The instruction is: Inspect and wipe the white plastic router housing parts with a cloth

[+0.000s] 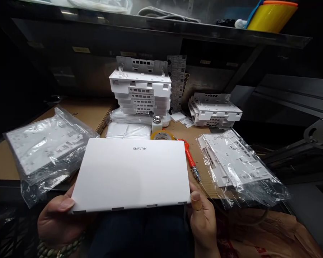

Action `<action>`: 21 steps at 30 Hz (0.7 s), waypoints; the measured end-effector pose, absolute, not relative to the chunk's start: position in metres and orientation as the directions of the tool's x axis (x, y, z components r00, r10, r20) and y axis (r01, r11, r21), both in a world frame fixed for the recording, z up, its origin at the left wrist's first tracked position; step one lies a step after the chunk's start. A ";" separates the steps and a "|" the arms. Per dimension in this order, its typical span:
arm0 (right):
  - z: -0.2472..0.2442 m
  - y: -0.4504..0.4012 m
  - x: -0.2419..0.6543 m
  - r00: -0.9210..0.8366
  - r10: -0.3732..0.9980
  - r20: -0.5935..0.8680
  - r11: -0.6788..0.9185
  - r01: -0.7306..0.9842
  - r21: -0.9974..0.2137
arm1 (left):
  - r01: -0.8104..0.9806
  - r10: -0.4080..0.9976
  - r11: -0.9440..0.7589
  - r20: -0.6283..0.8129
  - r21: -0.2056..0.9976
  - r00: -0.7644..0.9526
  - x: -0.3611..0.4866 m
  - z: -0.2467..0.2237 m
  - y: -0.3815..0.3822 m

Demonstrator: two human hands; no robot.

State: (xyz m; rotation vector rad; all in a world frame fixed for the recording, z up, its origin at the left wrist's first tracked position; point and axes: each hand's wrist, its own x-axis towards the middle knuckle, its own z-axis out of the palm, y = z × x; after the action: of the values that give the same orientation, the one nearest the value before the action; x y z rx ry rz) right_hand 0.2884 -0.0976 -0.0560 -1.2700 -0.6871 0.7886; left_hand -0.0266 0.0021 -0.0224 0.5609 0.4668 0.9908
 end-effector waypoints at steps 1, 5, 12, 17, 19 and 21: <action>-0.054 -0.100 0.287 0.529 0.849 0.005 0.119 -0.183 -0.976 | -0.646 0.854 0.437 -0.064 0.626 0.516 -0.029 -0.023 0.003; -0.045 -0.106 0.282 0.482 0.876 0.013 0.142 -0.231 -0.963 | -0.680 0.807 0.454 0.059 0.576 0.588 -0.034 -0.026 0.006; -0.045 -0.108 0.283 0.468 0.884 0.019 0.112 -0.171 -0.979 | -0.758 0.835 0.469 0.052 0.454 0.548 -0.012 -0.007 0.008; -0.050 -0.108 0.285 0.458 0.889 0.027 0.096 -0.129 -0.987 | -0.797 0.927 0.371 -0.130 0.477 0.353 -0.011 -0.012 0.009; -0.051 -0.108 0.286 0.456 0.889 0.037 0.098 -0.112 -0.989 | -0.764 0.933 0.355 -0.262 0.539 0.248 -0.022 -0.028 0.010; -0.051 -0.108 0.286 0.444 0.895 0.044 0.103 -0.110 -0.989 | -0.699 0.926 0.366 -0.310 0.614 0.213 -0.035 -0.046 0.011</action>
State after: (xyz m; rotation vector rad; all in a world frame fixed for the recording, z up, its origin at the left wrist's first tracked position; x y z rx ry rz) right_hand 0.2864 -0.1081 -0.0514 -1.2421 -0.8148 0.8775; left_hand -0.0355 0.0108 -0.0455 0.3781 0.7119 1.1659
